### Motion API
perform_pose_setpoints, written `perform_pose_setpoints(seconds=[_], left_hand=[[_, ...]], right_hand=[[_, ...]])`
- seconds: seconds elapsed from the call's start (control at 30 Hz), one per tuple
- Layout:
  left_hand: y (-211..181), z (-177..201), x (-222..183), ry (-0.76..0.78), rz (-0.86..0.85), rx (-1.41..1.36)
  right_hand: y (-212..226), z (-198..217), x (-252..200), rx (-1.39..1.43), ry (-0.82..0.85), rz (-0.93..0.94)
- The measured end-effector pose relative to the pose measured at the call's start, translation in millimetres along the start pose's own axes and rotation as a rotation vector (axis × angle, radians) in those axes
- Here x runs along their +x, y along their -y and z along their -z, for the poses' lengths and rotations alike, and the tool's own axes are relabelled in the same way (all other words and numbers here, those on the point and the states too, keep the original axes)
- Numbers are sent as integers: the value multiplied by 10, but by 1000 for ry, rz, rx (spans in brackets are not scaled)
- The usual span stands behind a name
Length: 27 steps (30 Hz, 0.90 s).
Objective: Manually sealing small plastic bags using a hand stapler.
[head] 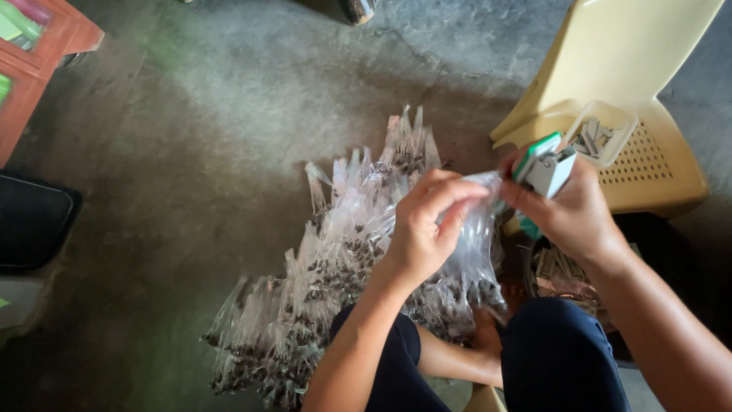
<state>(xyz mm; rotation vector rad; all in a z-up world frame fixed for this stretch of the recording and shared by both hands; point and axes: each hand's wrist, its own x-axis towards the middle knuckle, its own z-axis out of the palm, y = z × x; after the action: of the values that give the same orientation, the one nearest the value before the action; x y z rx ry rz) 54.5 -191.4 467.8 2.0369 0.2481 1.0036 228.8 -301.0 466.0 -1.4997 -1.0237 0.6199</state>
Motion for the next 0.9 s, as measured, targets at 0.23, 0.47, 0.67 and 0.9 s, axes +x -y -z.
perform_pose_setpoints(seconds=[0.23, 0.47, 0.67, 0.9], left_hand=[[123, -258, -46, -169, 85, 113], [57, -359, -100, -264, 109, -34], [289, -457, -220, -349, 183, -19], [390, -638, -280, -255, 138, -20]], right_hand=[[-21, -70, 110, 130, -260, 235], [-227, -246, 493, -12, -427, 63], [-391, -225, 384, 18, -341, -17], [-700, -203, 497, -1, -484, 11]])
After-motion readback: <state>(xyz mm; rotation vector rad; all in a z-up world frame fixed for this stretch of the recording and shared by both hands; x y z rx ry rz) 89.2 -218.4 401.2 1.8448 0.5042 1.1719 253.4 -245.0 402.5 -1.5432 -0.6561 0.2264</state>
